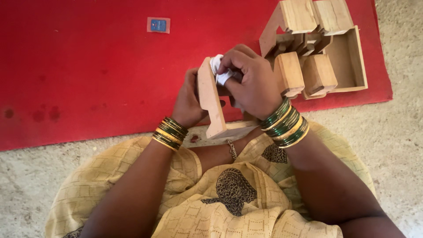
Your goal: The person sits on the floor and wipes the inside and outside of small wooden boxes with a white cloth. They handle each box one at a time, turning them over to clean all surfaces, then place them back into a larger wooden container.
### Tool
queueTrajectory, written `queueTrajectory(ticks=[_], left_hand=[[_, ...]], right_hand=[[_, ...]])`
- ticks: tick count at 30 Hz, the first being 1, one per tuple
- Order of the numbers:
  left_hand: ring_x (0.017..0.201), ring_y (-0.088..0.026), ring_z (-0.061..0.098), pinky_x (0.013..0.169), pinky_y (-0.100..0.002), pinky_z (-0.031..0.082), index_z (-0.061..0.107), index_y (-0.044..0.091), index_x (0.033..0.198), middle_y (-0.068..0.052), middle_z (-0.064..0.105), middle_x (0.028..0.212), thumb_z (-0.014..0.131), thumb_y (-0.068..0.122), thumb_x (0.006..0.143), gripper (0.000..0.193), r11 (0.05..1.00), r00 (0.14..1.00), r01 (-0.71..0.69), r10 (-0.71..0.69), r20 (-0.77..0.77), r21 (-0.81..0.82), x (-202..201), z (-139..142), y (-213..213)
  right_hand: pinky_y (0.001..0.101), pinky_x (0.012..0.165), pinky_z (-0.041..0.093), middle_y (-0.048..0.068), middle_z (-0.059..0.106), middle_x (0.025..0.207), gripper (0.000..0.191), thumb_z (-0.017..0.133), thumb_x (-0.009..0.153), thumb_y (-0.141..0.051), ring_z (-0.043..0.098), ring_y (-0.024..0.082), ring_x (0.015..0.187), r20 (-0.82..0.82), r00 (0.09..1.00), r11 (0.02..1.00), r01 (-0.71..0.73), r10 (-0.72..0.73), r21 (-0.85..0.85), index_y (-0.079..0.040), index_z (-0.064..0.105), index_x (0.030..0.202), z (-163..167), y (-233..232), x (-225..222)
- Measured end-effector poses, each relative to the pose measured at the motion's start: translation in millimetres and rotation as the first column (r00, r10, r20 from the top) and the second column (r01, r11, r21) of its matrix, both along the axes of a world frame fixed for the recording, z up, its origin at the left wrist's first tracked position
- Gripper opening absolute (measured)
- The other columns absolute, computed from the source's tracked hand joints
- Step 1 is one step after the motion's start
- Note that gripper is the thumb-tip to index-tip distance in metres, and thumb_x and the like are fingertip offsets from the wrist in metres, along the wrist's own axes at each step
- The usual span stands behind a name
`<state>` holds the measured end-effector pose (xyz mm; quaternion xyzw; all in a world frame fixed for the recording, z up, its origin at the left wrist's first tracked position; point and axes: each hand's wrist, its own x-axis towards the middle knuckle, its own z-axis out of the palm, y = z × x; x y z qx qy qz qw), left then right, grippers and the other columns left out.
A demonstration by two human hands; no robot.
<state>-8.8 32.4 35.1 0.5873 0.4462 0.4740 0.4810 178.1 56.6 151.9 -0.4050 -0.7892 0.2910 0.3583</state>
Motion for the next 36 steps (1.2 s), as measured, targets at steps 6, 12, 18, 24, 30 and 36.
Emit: queueTrajectory(ticks=[6, 12, 18, 24, 30, 36], left_hand=[[0.115, -0.019, 0.065, 0.101, -0.036, 0.057, 0.043, 0.003, 0.133, -0.012, 0.064, 0.123, 0.095, 0.015, 0.075, 0.079, 0.999, 0.999, -0.023, 0.023, -0.035, 0.027, -3, -12, 2], [0.121, -0.019, 0.065, 0.104, -0.036, 0.056, 0.041, 0.003, 0.137, -0.013, 0.063, 0.127, 0.091, 0.012, 0.076, 0.079, 0.998, 0.991, -0.037, 0.03, 0.127, 0.054, -1, -15, 10], [0.113, -0.017, 0.069, 0.098, -0.034, 0.059, 0.044, 0.003, 0.137, -0.012, 0.068, 0.121, 0.093, 0.011, 0.074, 0.08, 1.0, 1.0, 0.014, -0.014, 0.025, -0.01, 2, -4, 2], [0.118, -0.017, 0.066, 0.101, -0.035, 0.059, 0.042, 0.003, 0.141, -0.011, 0.065, 0.127, 0.089, 0.008, 0.075, 0.081, 0.999, 0.977, 0.03, -0.035, 0.21, 0.026, 2, -6, 5], [0.121, -0.02, 0.065, 0.105, -0.035, 0.056, 0.043, 0.003, 0.141, -0.011, 0.063, 0.13, 0.089, 0.005, 0.081, 0.075, 0.994, 0.967, -0.11, 0.106, 0.231, 0.002, 4, -26, 9], [0.124, -0.021, 0.062, 0.108, -0.036, 0.056, 0.038, 0.004, 0.139, -0.014, 0.058, 0.133, 0.086, 0.0, 0.082, 0.075, 0.987, 0.948, -0.159, 0.144, 0.283, 0.029, 2, -38, 18]], right_hand=[[0.0222, 0.073, 0.059, 0.004, 0.071, 0.102, 0.016, 0.064, 0.088, 0.01, 0.067, 0.008, 0.084, -0.134, 0.962, 0.958, -0.254, 0.237, -0.133, -0.004, 0.062, 0.094, -2, 7, 13], [0.02, 0.063, 0.059, 0.004, 0.072, 0.101, 0.025, 0.06, 0.088, 0.013, 0.068, 0.007, 0.079, -0.205, 0.95, 0.912, -0.291, 0.237, -0.29, -0.007, 0.067, 0.102, 20, 11, 41], [0.0256, 0.065, 0.057, 0.006, 0.072, 0.107, 0.028, 0.064, 0.089, 0.008, 0.069, 0.014, 0.079, 0.277, 0.96, 0.995, -0.061, 0.035, 0.084, -0.011, 0.075, 0.106, 26, 16, 37], [0.0369, 0.072, 0.057, 0.009, 0.071, 0.096, 0.028, 0.073, 0.076, -0.004, 0.069, 0.026, 0.081, 0.543, 0.838, 0.938, -0.233, 0.059, 0.257, -0.008, 0.072, 0.104, 21, 10, 27], [0.03, 0.06, 0.058, 0.003, 0.075, 0.078, 0.016, 0.066, 0.089, -0.005, 0.071, 0.016, 0.064, 0.452, 0.81, 0.921, -0.267, 0.374, -0.284, -0.01, 0.073, 0.102, 41, 1, 31], [0.0249, 0.056, 0.056, 0.005, 0.077, 0.083, 0.023, 0.063, 0.088, -0.001, 0.071, 0.012, 0.065, 0.396, 0.863, 0.943, -0.231, 0.313, -0.241, -0.009, 0.073, 0.108, 46, 5, 26]])
